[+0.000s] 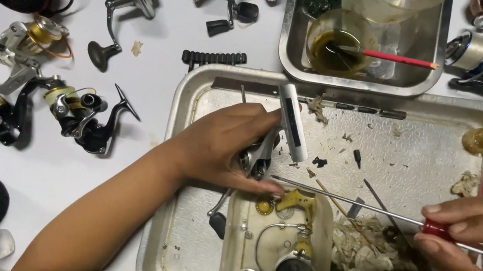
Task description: The person disassembles a fishing reel, removes the handle, and cleans the internal components using a brush and a liquid solvent. They wipe the parts with a cloth and place the cleaned components into a tray.
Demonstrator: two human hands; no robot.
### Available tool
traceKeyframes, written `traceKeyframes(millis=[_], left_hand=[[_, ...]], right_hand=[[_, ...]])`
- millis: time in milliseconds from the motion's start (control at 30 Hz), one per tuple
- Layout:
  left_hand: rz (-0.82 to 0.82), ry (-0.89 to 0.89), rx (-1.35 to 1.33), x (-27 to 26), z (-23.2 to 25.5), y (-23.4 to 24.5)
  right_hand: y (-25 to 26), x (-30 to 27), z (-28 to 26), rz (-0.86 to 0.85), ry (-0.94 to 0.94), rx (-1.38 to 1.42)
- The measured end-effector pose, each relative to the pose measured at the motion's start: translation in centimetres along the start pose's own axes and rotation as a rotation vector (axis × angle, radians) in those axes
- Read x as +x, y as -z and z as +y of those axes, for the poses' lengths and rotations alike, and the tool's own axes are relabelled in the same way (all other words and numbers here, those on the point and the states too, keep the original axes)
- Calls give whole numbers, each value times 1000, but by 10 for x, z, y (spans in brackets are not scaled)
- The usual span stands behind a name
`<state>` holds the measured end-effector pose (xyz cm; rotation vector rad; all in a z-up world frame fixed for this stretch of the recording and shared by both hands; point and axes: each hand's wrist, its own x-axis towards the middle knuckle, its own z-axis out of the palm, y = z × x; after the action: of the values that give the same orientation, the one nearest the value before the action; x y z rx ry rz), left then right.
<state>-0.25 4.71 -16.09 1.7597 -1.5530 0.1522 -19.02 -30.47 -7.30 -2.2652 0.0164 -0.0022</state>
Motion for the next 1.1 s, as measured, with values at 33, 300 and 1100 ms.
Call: traceKeyframes(millis=[33,300,1100], left_hand=[[-11,9,13,1,1,1],[-26,6,109,16,10,10],[-87,36,235,7,-26,21]], right_hand=[[-6,4,-16,67,-42,35],[-20,21,-55,133,90,8],[-31,58,-49,153,36,58]])
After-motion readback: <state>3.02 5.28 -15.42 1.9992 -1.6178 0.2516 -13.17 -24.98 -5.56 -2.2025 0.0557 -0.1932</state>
